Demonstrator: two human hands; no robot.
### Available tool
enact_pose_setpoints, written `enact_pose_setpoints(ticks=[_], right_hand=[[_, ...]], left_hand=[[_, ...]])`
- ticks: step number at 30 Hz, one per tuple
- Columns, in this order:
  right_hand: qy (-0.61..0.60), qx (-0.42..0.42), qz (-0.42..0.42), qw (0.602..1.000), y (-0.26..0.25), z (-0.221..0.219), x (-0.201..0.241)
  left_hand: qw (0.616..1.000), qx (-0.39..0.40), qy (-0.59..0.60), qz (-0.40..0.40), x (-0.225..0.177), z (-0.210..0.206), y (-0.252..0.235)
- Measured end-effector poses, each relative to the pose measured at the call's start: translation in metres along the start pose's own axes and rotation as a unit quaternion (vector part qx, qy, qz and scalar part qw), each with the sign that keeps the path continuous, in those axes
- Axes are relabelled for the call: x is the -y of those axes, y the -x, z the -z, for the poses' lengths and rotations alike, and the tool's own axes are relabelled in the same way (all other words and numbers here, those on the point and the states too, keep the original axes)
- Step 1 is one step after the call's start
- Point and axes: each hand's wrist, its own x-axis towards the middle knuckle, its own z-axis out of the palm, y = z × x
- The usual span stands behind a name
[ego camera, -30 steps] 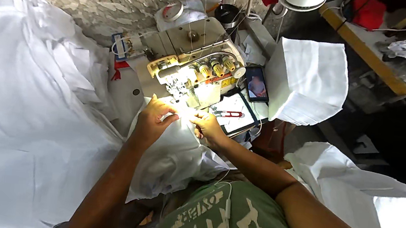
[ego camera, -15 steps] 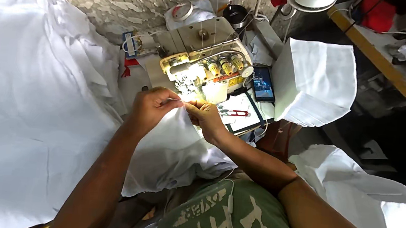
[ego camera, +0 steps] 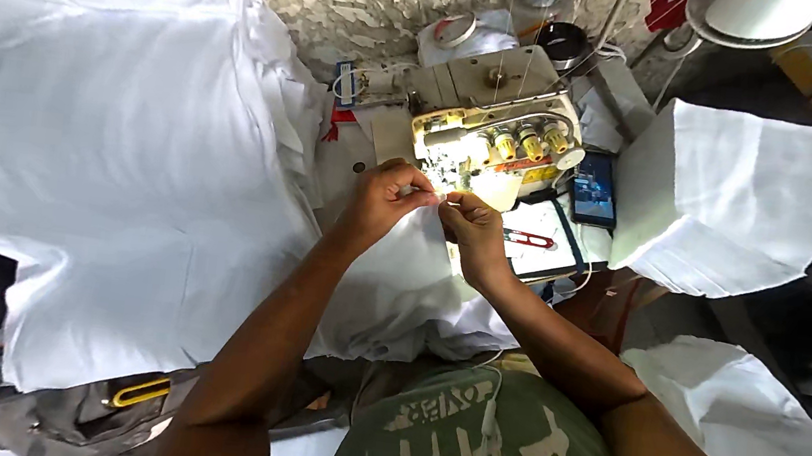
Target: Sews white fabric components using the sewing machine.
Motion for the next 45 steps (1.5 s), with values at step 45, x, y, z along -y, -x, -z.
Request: enact_pose_setpoints(ticks=[45], right_hand=[[0.320, 0.072, 0.161, 0.931, 0.061, 0.057, -0.056]], left_hand=[[0.984, -0.013, 0.083, 0.157, -0.001, 0.012, 0.002]])
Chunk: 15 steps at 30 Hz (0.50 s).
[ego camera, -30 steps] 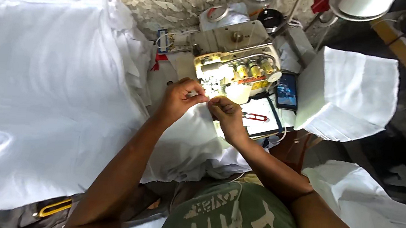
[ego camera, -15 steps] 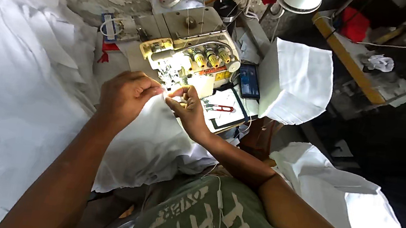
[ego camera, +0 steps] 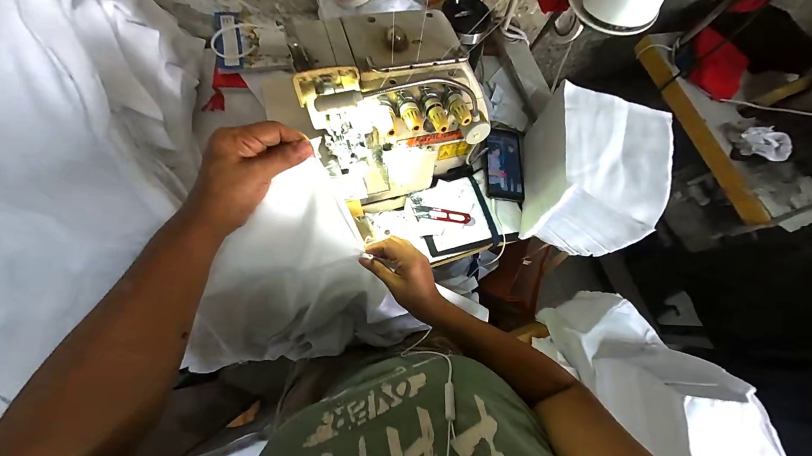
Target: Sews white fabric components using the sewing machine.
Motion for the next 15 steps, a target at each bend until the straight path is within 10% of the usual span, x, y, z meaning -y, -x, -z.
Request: enact_pose_setpoints(ticks=[6, 15], right_hand=[[-0.053, 0.035, -0.080, 0.995, -0.001, 0.007, 0.004], [-0.043, -0.015, -0.038, 0.998, 0.005, -0.005, 0.007]], left_hand=[[0.969, -0.007, -0.233, -0.083, -0.003, 0.004, 0.001], [0.974, -0.041, -0.199, -0.103, 0.002, -0.002, 0.004]])
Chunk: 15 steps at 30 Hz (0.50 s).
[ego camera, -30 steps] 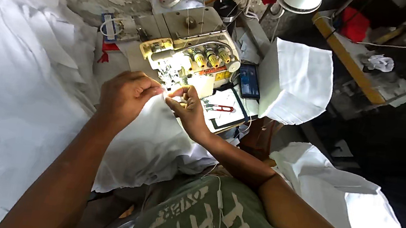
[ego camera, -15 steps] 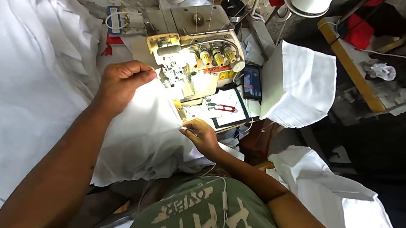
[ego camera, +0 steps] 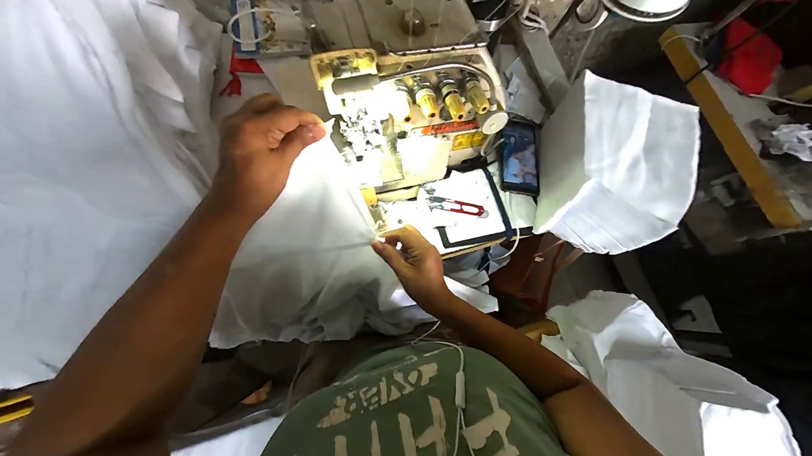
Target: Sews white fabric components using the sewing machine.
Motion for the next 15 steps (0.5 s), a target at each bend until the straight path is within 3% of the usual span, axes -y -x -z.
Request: enact_pose_setpoints(ticks=[8, 15], right_hand=[[-0.077, -0.001, -0.073, 0.994, 0.003, -0.007, -0.004], [-0.233, 0.087, -0.147, 0.957, 0.005, 0.003, -0.004]], left_hand=[[0.990, 0.020, 0.139, 0.012, 0.000, 0.010, 0.006], [0.997, 0.019, 0.070, -0.039, -0.017, 0.031, 0.017]])
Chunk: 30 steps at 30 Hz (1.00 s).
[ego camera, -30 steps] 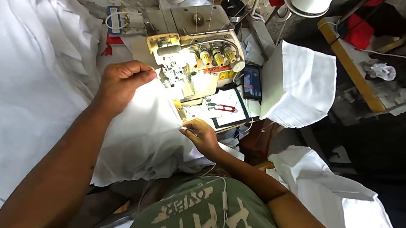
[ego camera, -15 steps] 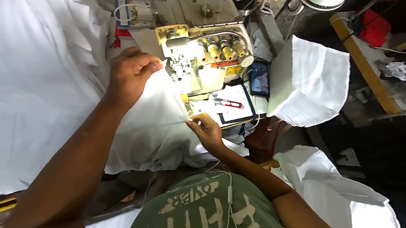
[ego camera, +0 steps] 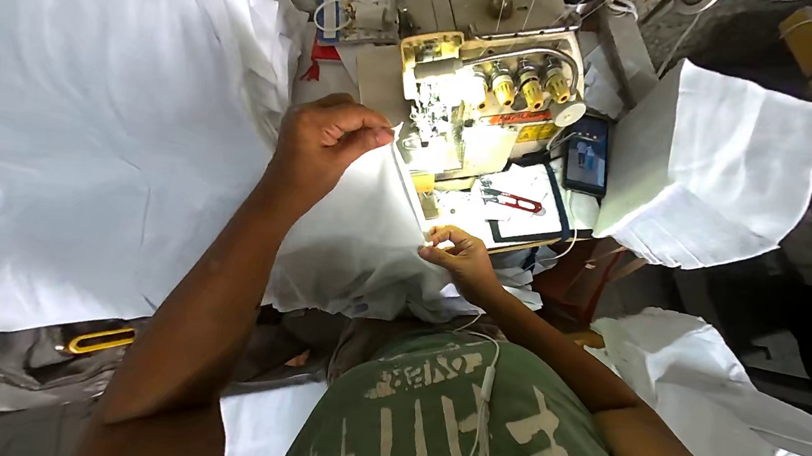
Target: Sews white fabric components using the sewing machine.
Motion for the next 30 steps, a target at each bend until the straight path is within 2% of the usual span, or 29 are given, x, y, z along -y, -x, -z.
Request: enact_pose_setpoints(ticks=[6, 10, 13, 16, 19, 24, 30], right_hand=[[0.025, 0.141, 0.004, 0.990, 0.013, 0.017, 0.009], [0.019, 0.218, 0.007, 0.976, 0.004, 0.027, 0.015], [0.025, 0.254, 0.003, 0.967, 0.002, 0.017, 0.026], [0.010, 0.244, 0.017, 0.970, 0.001, 0.009, 0.033], [0.006, 0.234, 0.071, 0.970, 0.003, 0.005, 0.044], [0.056, 0.190, 0.133, 0.971, 0.008, 0.004, 0.064], [0.114, 0.132, 0.135, 0.975, 0.015, 0.002, 0.071]], left_hand=[[0.995, 0.066, -0.039, -0.058, -0.037, 0.019, 0.012], [0.997, 0.051, -0.050, -0.029, -0.062, 0.031, 0.042], [0.997, 0.021, -0.068, 0.012, -0.065, 0.039, 0.068], [0.995, -0.024, -0.074, 0.055, -0.053, 0.050, 0.091], [0.991, -0.076, -0.067, 0.088, -0.048, 0.061, 0.105], [0.981, -0.158, -0.055, 0.095, -0.022, 0.058, 0.125], [0.962, -0.223, 0.103, 0.120, -0.016, 0.031, 0.127]])
